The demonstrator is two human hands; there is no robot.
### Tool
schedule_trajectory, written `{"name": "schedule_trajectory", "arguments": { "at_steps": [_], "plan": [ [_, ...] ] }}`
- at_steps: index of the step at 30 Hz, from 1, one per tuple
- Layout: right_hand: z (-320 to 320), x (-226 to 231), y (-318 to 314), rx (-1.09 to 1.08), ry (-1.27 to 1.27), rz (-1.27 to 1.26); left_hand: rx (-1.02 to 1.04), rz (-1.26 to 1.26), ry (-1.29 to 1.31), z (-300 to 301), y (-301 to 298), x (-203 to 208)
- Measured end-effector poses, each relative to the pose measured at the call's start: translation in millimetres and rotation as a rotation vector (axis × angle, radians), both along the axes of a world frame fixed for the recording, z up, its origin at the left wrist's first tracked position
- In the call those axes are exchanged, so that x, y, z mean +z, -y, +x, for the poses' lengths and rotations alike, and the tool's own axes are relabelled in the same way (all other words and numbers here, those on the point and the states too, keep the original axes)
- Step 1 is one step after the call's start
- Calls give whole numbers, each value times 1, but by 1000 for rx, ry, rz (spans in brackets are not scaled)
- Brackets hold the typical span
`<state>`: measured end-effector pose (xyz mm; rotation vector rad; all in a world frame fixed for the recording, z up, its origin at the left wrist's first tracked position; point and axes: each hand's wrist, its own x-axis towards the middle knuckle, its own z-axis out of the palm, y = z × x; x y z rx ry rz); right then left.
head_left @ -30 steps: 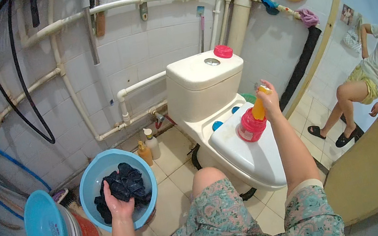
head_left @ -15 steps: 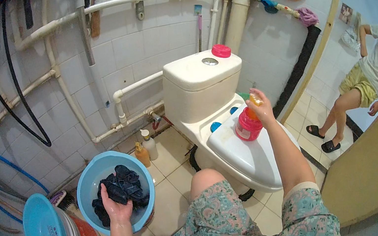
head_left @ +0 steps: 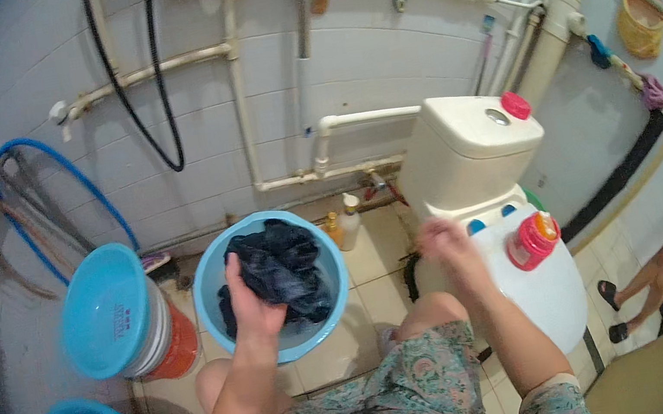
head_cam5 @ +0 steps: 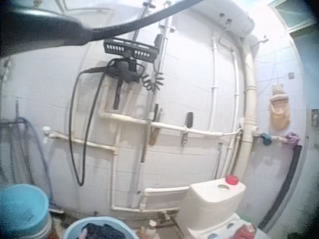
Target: The person hand-washes dark clothing items in a blue basin filled with water. They scrub and rinse a black garment, then add a pair of dark jeans to the basin. The person uses a yellow sponge to scrub the jeans and applies liquid detergent from a bottle before continuing to wash the items.
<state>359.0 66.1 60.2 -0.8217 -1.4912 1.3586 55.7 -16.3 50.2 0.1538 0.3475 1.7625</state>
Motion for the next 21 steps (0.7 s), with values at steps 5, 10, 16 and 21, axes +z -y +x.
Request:
{"name": "schedule_trajectory", "arguments": {
  "at_steps": [5, 10, 16, 21],
  "plan": [
    [-138, -17, 36, 639, -438, -820, 114, 125, -637, 6, 5, -9],
    [-186, -39, -4, 262, -386, -899, -115, -362, -1224, 1, 6, -33],
    [-189, -19, -19, -197, 257, 404, -448, -203, -146, -4, -15, -116],
    [-217, -9, 48, 305, 357, 1106, -324, 82, 186, -22, -19, -83]
  ]
}}
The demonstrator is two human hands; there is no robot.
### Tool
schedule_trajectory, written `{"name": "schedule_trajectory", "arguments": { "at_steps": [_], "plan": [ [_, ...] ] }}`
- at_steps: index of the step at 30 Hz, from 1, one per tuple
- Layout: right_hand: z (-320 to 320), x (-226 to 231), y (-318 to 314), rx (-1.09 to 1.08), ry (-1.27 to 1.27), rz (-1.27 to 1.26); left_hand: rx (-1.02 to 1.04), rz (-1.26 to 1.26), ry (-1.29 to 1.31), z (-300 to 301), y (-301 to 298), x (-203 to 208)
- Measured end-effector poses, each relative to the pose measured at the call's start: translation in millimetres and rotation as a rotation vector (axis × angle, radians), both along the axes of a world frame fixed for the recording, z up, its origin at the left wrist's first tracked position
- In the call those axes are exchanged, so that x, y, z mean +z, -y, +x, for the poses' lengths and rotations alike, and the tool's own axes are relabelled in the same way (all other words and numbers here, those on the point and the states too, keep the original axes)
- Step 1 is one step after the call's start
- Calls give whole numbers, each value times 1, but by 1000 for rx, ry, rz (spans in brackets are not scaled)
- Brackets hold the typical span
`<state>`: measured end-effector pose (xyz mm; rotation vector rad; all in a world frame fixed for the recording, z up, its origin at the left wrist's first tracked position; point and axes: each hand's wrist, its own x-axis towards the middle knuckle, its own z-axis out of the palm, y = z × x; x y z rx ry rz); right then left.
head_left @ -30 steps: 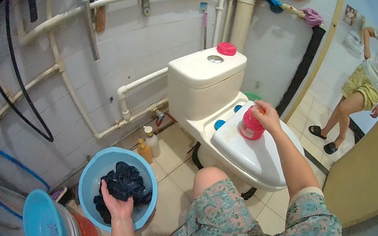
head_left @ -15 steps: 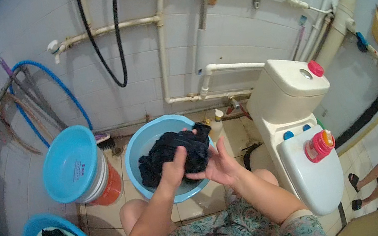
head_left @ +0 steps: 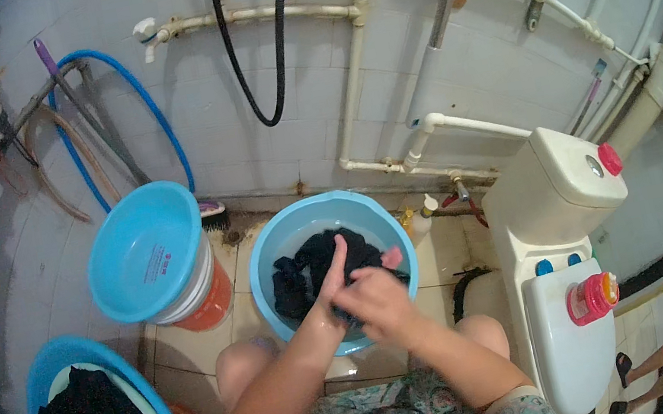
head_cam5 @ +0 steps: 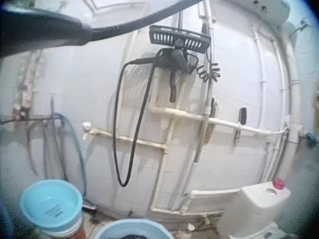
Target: The person hand-washes dark clothing items in a blue basin filled with water. They scrub and rinse a black garment, then add a pair of dark jeans to the basin. The person uses a yellow sponge to scrub the jeans and applies liquid detergent from a bottle before continuing to wash the items.
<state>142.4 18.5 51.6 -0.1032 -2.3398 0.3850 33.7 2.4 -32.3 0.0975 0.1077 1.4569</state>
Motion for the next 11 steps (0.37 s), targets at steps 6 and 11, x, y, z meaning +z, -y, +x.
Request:
{"name": "schedule_trajectory", "arguments": {
  "at_steps": [6, 11],
  "plan": [
    [-17, -16, -3, -298, 247, -28, 144, -188, 22, 12, 0, 26],
    [-23, -37, -46, -438, -38, -78, 368, -254, -234, 37, -6, 7]
  ]
}}
